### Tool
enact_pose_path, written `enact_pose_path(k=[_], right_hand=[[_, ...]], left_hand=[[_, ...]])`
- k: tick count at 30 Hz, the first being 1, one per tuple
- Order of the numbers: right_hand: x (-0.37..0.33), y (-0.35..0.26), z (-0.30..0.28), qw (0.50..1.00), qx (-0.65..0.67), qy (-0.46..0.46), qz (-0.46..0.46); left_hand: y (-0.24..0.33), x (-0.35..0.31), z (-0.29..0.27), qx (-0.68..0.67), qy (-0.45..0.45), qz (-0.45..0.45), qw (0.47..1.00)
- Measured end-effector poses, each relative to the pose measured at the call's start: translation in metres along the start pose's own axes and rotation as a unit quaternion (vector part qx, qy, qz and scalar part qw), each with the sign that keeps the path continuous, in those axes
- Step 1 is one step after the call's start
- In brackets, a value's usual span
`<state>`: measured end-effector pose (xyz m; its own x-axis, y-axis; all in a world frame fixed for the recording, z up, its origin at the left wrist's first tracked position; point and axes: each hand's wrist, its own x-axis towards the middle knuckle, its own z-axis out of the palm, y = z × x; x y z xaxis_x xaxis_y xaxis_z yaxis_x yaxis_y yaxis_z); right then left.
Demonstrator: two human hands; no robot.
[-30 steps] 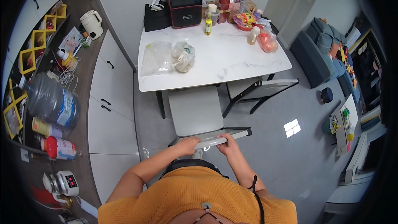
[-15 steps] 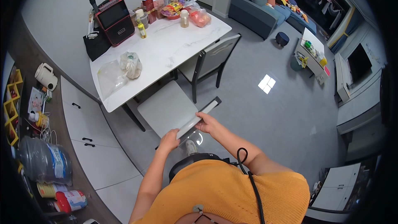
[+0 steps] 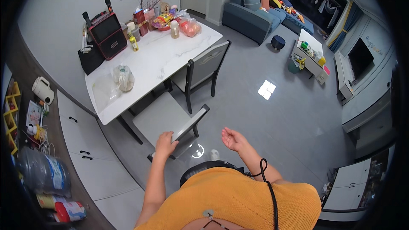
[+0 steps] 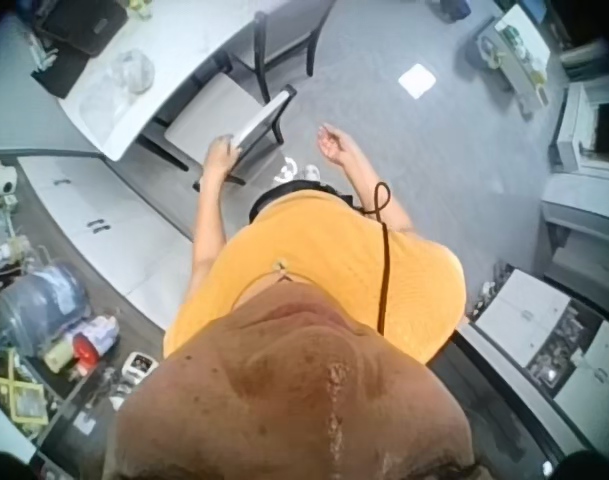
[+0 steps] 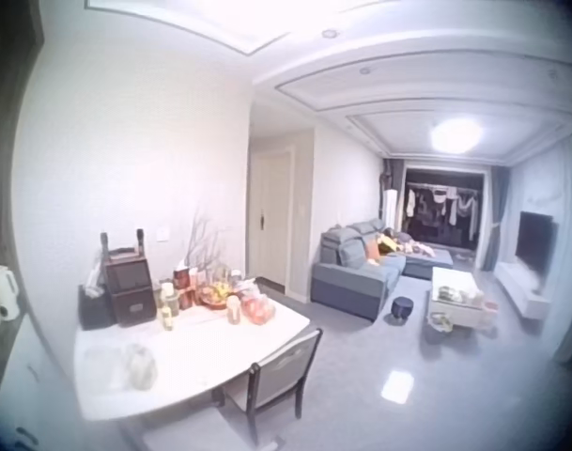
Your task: The person fills a pitcher from a water dispenser, places it on a base, then retrieves two cushions from a couch and places them on chairs at a table.
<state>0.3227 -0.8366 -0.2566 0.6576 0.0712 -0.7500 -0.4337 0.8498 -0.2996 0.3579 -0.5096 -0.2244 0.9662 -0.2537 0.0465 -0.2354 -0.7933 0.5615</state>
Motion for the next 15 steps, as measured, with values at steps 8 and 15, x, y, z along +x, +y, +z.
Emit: enact_pose_path(k=[8, 15], right_hand=[[0.044, -0.083, -0.002, 0.997, 0.031, -0.063, -0.039], [0.062, -0.208, -0.031, 0.991, -0.057, -0.049, -0.107]], left_hand=[[0.105, 0.091, 0.037, -0.102, 0.018, 0.091, 0.99], [0.18, 0.194, 0.103, -0.151, -0.109, 0.063, 0.98]])
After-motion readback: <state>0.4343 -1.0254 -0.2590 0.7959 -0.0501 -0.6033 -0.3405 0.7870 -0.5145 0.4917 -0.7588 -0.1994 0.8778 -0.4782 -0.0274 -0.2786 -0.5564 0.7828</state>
